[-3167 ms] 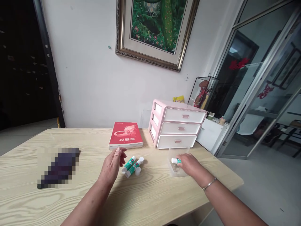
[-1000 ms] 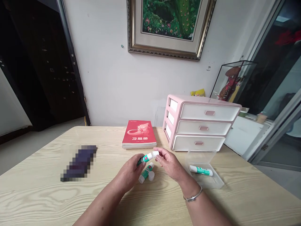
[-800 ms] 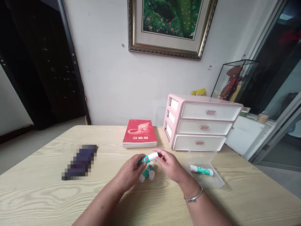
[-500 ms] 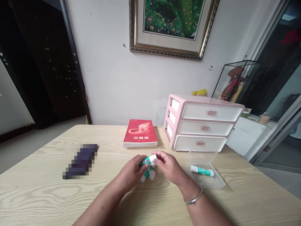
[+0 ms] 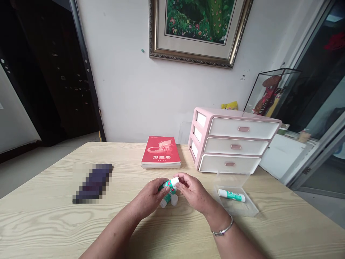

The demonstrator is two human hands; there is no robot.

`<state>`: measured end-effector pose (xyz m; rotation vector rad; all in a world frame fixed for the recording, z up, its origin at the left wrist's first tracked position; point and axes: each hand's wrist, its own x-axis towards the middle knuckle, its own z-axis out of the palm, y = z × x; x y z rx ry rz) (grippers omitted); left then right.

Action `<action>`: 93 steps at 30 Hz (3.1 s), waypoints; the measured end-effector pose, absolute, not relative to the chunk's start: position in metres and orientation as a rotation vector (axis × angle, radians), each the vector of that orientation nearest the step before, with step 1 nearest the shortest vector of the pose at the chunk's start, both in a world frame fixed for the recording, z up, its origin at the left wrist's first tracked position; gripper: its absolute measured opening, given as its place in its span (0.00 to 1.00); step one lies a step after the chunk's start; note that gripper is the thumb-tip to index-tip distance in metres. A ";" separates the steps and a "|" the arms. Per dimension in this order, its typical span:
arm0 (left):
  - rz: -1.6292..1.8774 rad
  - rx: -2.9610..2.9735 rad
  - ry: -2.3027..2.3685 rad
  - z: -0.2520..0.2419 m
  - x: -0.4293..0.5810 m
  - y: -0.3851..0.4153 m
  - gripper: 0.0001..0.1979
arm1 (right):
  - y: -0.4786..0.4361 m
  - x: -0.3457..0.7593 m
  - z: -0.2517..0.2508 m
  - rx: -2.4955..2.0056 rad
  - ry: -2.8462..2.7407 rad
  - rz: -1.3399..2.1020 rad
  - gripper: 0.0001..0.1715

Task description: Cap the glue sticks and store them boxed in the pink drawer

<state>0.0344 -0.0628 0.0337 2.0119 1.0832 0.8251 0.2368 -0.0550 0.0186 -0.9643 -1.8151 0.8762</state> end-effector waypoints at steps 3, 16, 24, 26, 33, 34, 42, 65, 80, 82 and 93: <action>0.859 2.068 1.114 0.030 0.035 -0.062 0.16 | -0.052 0.235 0.015 -1.022 -1.792 0.885 0.17; 0.890 2.118 1.167 0.026 0.036 -0.061 0.15 | -0.053 0.237 0.014 -1.011 -1.744 0.971 0.22; 0.861 2.236 1.241 0.027 0.038 -0.062 0.12 | -0.050 0.231 0.012 -1.167 -1.679 0.936 0.24; 0.850 2.237 1.262 0.027 0.039 -0.064 0.11 | -0.051 0.230 0.014 -1.197 -1.689 0.875 0.24; 0.848 2.134 1.253 0.023 0.044 -0.067 0.11 | -0.053 0.230 0.014 -1.248 -1.741 0.641 0.24; 0.851 2.128 1.245 0.023 0.044 -0.068 0.11 | -0.053 0.230 0.014 -1.249 -1.745 0.625 0.24; 0.899 1.853 1.216 0.032 0.040 -0.070 0.20 | -0.064 0.226 0.020 -1.036 -1.636 0.750 0.23; 1.196 1.318 0.805 0.021 0.040 -0.063 0.25 | -0.068 0.218 0.016 -0.901 -1.738 0.594 0.18; 1.089 1.557 0.829 0.031 0.034 -0.071 0.24 | -0.121 0.257 0.053 -1.128 -1.937 -0.094 0.19; 1.104 1.568 0.899 0.034 0.033 -0.071 0.25 | -0.123 0.290 0.061 -1.299 -2.007 -0.184 0.17; 1.112 1.574 1.013 0.027 0.029 -0.063 0.26 | -0.115 0.392 0.060 -2.080 -2.249 -0.054 0.08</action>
